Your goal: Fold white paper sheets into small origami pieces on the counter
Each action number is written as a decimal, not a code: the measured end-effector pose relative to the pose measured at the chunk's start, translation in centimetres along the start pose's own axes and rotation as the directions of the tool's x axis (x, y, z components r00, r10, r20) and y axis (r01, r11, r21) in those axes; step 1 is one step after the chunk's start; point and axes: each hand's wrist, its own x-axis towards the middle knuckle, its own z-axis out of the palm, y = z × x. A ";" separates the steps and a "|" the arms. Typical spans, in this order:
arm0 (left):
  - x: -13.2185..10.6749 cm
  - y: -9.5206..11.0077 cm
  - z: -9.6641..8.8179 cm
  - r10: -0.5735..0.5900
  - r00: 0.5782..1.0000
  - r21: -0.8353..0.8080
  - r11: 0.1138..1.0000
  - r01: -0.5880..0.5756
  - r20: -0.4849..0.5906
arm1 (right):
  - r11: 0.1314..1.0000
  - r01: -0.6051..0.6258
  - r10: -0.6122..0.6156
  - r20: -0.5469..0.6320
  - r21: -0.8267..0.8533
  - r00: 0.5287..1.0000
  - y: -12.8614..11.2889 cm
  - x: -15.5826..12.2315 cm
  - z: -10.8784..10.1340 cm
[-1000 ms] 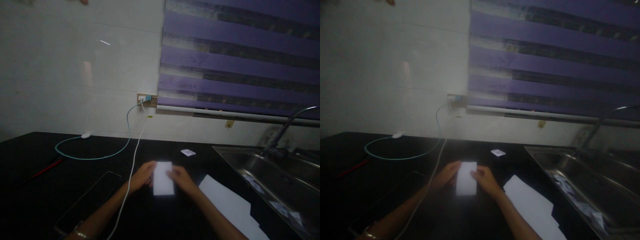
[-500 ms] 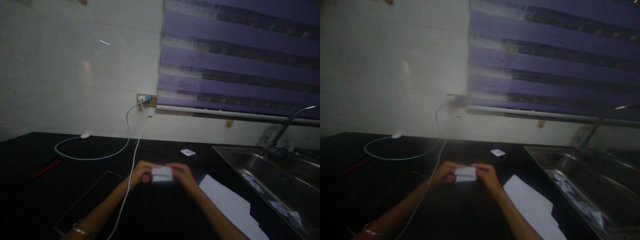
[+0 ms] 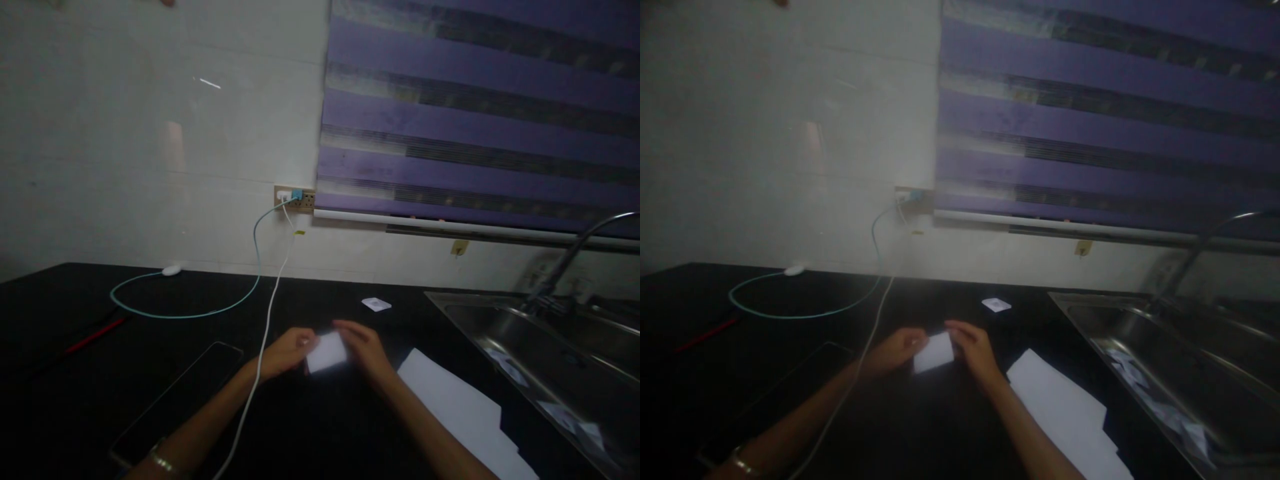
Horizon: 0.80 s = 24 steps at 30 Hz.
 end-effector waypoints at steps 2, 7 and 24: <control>0.0 0.0 0.1 0.019 0.999 0.023 1.000 -0.018 -0.037 | 0.998 -0.057 0.056 0.043 0.017 0.997 -0.1 -0.2 0.1; 0.0 0.2 0.4 0.038 0.996 0.061 0.998 -0.033 -0.077 | 0.997 -0.071 0.072 0.225 -0.012 0.972 -0.8 -0.8 0.6; -0.6 1.1 0.5 0.012 0.997 0.129 0.991 -0.022 0.082 | 0.999 0.002 -0.008 0.126 0.050 0.992 0.8 0.1 0.2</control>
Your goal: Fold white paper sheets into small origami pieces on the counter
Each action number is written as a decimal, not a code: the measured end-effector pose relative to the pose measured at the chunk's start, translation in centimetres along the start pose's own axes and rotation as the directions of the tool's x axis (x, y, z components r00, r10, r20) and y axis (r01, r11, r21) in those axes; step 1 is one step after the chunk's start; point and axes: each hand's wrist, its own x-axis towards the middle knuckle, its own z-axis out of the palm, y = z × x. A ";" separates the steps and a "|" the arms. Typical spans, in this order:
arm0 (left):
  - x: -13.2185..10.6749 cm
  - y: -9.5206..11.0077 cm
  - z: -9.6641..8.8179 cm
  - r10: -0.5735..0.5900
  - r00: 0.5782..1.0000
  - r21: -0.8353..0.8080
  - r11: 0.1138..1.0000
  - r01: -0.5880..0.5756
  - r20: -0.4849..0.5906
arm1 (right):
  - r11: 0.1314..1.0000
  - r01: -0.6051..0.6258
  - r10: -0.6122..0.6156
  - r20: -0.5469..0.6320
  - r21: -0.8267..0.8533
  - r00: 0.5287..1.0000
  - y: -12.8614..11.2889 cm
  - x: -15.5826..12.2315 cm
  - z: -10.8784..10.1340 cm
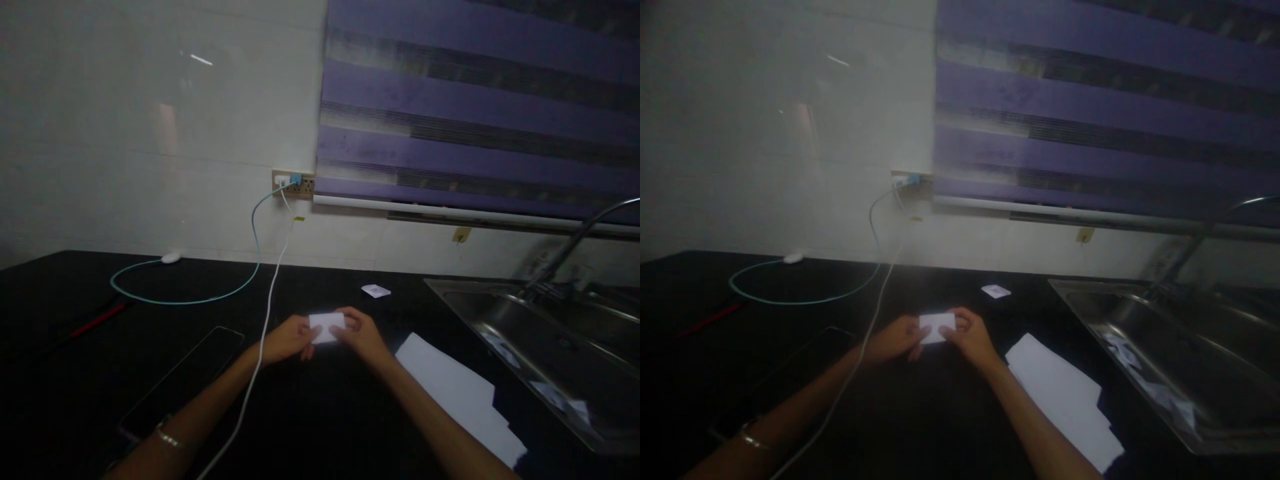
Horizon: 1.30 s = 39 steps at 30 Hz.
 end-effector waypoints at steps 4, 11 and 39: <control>0.0 0.0 -0.1 0.034 0.999 -0.001 0.999 -0.034 0.022 | 1.000 -0.006 0.006 0.000 0.002 1.000 0.0 0.0 0.0; -0.5 1.8 -0.1 -0.032 0.999 0.013 0.999 0.032 -0.005 | 1.000 -0.017 0.017 0.029 0.005 0.999 0.0 -0.1 -0.2; -0.6 2.1 0.0 -0.062 0.996 -0.055 0.997 0.058 -0.069 | 0.997 -0.036 0.041 0.070 -0.071 0.997 -0.5 -0.2 -0.2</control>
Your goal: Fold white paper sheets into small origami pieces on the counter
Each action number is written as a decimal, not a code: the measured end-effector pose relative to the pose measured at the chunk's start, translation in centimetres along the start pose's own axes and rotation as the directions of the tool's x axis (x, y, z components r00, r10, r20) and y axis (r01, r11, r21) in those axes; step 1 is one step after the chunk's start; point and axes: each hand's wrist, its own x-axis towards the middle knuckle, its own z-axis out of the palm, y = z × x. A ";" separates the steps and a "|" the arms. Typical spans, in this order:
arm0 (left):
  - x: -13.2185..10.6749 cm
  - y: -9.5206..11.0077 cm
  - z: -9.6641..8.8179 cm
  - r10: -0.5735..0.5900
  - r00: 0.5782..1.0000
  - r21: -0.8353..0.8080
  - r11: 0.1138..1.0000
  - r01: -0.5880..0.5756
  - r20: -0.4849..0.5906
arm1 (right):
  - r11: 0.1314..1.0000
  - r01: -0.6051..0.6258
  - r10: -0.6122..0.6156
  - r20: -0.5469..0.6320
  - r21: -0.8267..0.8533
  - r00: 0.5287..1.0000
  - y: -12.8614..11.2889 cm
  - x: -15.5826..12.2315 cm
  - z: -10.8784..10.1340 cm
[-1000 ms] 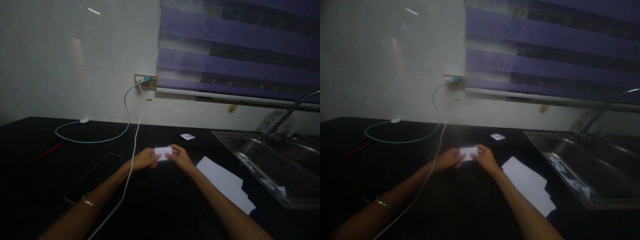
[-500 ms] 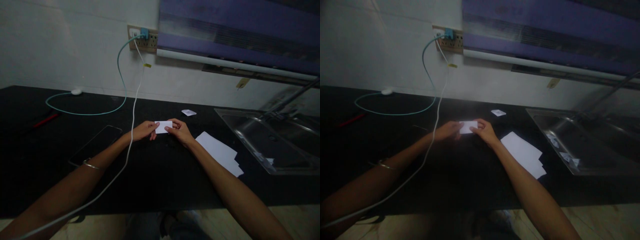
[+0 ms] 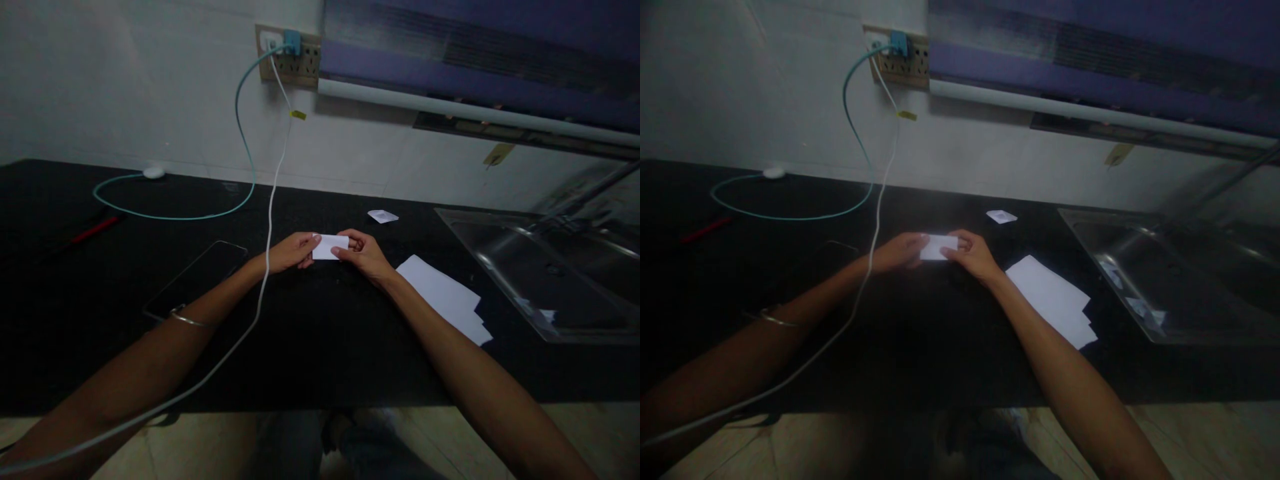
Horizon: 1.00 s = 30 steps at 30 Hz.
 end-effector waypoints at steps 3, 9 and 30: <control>-0.1 0.3 0.0 -0.029 0.999 -0.008 1.000 0.029 -0.015 | 1.000 0.008 -0.008 0.028 -0.003 1.000 -0.1 0.0 -0.1; 0.0 -0.2 -0.1 0.041 0.999 0.119 0.992 -0.038 -0.029 | 1.000 -0.002 0.002 0.038 -0.015 0.999 -0.3 -0.1 -0.1; 0.3 -1.5 -0.2 0.058 0.986 0.238 0.967 -0.095 0.159 | 0.985 0.044 -0.063 -0.110 -0.164 0.992 0.2 0.0 0.1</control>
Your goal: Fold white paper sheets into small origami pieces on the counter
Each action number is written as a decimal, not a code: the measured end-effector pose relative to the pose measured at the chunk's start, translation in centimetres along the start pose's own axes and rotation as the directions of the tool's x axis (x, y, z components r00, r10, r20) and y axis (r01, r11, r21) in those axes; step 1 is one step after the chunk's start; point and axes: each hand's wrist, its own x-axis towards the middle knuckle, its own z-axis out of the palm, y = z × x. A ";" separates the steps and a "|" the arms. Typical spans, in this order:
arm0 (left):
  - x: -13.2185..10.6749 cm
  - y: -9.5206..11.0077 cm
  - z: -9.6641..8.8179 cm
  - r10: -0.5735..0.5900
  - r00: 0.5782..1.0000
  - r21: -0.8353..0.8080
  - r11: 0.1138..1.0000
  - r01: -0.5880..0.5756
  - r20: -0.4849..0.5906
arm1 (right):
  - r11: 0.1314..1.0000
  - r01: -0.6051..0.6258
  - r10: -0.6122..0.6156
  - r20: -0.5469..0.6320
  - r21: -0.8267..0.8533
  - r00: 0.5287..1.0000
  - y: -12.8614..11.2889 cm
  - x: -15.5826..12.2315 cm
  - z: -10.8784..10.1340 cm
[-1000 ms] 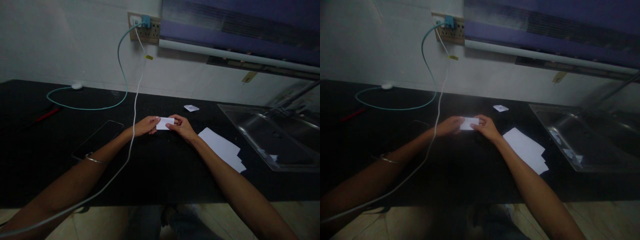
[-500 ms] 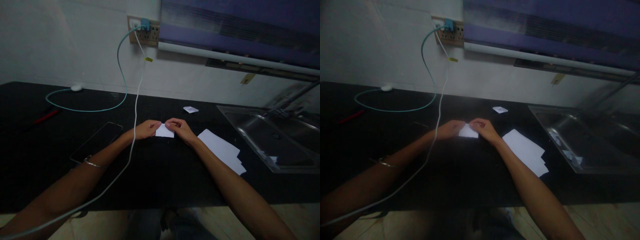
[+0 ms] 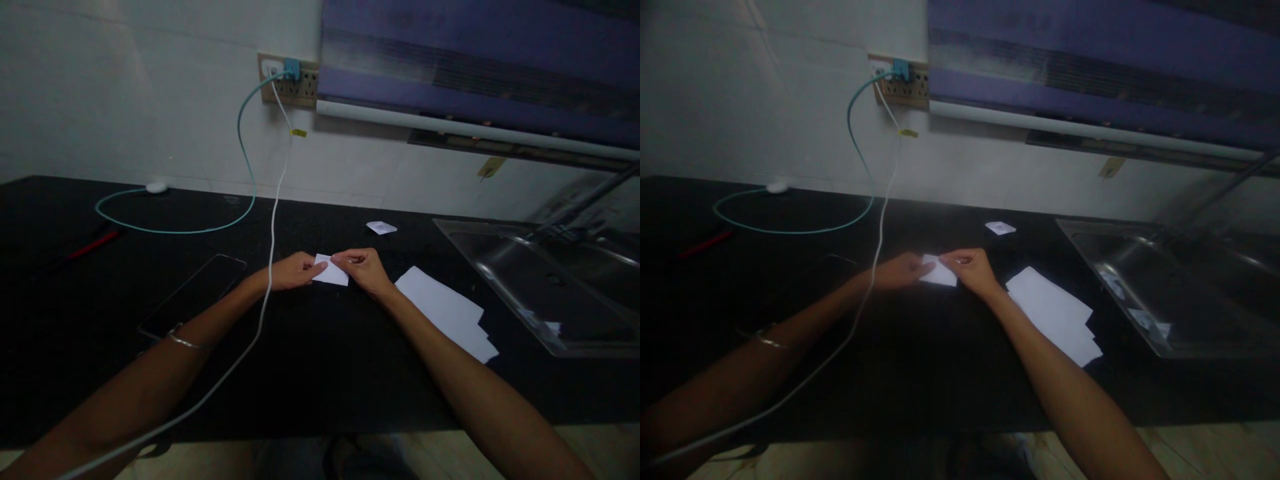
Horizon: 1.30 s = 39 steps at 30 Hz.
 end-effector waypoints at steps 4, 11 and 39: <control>0.1 0.1 0.1 -0.014 0.999 -0.011 1.000 0.014 -0.040 | 0.997 -0.047 0.047 0.013 0.060 0.999 -0.2 -0.1 -0.1; -0.1 0.2 -0.1 -0.039 0.993 -0.157 0.987 0.022 -0.107 | 0.999 -0.011 0.010 0.056 0.031 0.998 -0.4 -0.2 -0.6; 0.6 0.4 0.2 -0.033 0.995 -0.152 0.988 0.018 -0.097 | 0.435 0.507 -0.356 0.376 -0.744 0.856 -3.4 -1.9 1.1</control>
